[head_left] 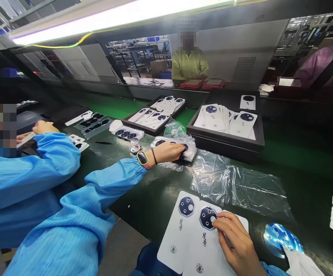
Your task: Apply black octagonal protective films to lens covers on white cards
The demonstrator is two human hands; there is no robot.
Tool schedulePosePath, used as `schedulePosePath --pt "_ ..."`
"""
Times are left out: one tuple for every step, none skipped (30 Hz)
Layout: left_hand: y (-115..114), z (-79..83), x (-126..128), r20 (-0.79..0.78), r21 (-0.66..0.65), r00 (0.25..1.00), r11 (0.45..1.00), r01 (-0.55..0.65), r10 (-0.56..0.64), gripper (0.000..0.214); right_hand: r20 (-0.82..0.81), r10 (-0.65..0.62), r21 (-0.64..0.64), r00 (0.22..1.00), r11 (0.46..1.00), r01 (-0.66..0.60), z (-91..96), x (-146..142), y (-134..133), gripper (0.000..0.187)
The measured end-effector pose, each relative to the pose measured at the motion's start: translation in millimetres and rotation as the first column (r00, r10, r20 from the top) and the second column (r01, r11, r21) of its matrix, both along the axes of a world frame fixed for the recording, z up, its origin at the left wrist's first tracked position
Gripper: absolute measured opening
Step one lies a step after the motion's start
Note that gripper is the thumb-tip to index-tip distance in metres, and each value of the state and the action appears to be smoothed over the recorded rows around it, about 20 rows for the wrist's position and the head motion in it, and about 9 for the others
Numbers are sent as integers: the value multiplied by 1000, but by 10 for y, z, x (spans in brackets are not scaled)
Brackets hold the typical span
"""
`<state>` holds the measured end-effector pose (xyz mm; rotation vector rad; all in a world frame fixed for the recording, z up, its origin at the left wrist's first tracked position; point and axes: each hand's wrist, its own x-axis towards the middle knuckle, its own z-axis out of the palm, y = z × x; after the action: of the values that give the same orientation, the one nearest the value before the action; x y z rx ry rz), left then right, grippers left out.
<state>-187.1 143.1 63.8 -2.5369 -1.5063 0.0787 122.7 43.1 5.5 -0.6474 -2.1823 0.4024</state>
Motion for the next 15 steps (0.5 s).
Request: schedulePosePath --pt "-4 -7 4 -3 6 1000 1000 -5 5 26 5 0 1 1000 1000 0 1 1 2 22" --pt "-5 -14 6 -3 14 1000 1000 -10 10 28 7 0 2 1000 1000 0 1 1 5 22" --pt "-4 -22 4 0 23 1000 1000 -14 14 30 9 1 1 1000 1000 -1 0 3 8 22" --pt "-1 -30 0 5 30 1000 999 -17 16 31 11 0 0 1000 1000 0 -1 5 12 22" --pt "5 -37 -7 12 36 1000 999 -17 17 32 14 0 -1 1000 1000 0 -3 7 16 22" --pt "13 -44 -17 20 40 1000 999 -16 16 32 14 0 1 1000 1000 0 -4 10 19 23" --pt "23 -49 -28 29 44 999 999 -14 13 31 16 -1 2 1000 1000 1 -6 12 21 23" --pt "34 -53 -40 40 47 999 999 -12 10 31 19 0 3 1000 1000 0 -7 15 22 23" --pt "44 -55 -53 53 51 999 999 -10 7 30 20 0 4 1000 1000 0 -8 17 22 24" --pt "55 -56 -67 67 55 998 998 -10 6 29 18 1 3 1000 1000 -1 -9 19 21 24" --pt "65 -55 -82 83 59 997 998 -11 6 29 14 2 0 1000 1000 -2 -11 19 20 23" --pt "75 -52 -98 99 61 995 998 -13 7 28 10 4 -5 1000 1000 -4 -14 18 18 23" --pt "85 -49 -115 117 60 993 998 -13 6 27 6 8 -9 1000 1000 -7 -18 15 17 24" --pt "95 -46 -132 136 58 991 998 -12 4 26 1 9 -10 1000 1000 -9 -21 12 17 24" --pt "107 -43 -150 156 54 988 999 -9 0 25 0 11 -8 1000 1000 -11 -24 9 16 24"
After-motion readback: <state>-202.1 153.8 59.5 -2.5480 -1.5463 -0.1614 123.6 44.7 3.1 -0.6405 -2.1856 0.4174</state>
